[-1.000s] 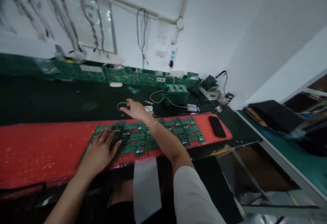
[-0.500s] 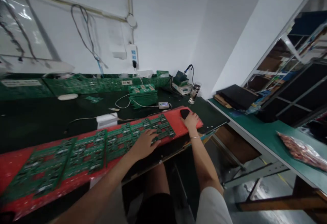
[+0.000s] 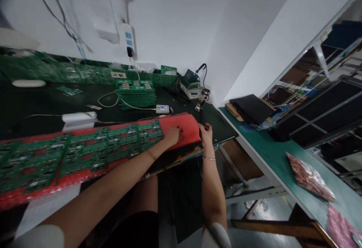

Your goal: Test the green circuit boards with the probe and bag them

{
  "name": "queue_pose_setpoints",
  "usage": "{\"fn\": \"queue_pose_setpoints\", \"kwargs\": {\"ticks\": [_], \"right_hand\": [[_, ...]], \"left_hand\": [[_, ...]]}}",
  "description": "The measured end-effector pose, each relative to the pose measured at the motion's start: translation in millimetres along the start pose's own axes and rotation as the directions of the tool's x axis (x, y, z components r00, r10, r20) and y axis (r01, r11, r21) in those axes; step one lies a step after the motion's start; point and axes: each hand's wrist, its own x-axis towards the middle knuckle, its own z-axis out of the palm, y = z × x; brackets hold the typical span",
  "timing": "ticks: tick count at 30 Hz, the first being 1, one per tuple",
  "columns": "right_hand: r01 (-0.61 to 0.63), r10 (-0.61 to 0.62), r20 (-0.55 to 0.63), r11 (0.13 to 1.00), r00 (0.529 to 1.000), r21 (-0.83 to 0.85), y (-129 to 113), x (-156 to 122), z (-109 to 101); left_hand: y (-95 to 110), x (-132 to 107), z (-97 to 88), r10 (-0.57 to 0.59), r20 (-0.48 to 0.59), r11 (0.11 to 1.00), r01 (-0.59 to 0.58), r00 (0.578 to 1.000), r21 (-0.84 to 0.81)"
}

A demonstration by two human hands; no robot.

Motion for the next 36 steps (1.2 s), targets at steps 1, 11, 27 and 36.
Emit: {"fn": "queue_pose_setpoints", "kwargs": {"ticks": [1, 11, 27, 36], "right_hand": [[0.0, 0.0, -0.013, 0.999, 1.0, 0.04, 2, 0, -7], [0.111, -0.122, -0.089, 0.987, 0.988, -0.118, 27, 0, -30], [0.13, -0.212, 0.21, 0.929, 0.954, 0.348, 30, -17, 24], [-0.025, -0.026, 0.145, 0.942, 0.989, 0.334, 14, -18, 37]], "left_hand": [[2, 5, 3.2, -0.005, -0.005, 1.0, 0.005, 1.0, -0.015], [-7, 15, 14.4, -0.222, -0.232, 0.959, 0.169, 0.947, -0.228], [-84, -83, -46.6, -0.143, 0.083, 0.96, 0.117, 0.986, 0.254], [-57, -58, -15.0, -0.158, 0.086, 0.98, 0.145, 0.984, 0.139]]}}
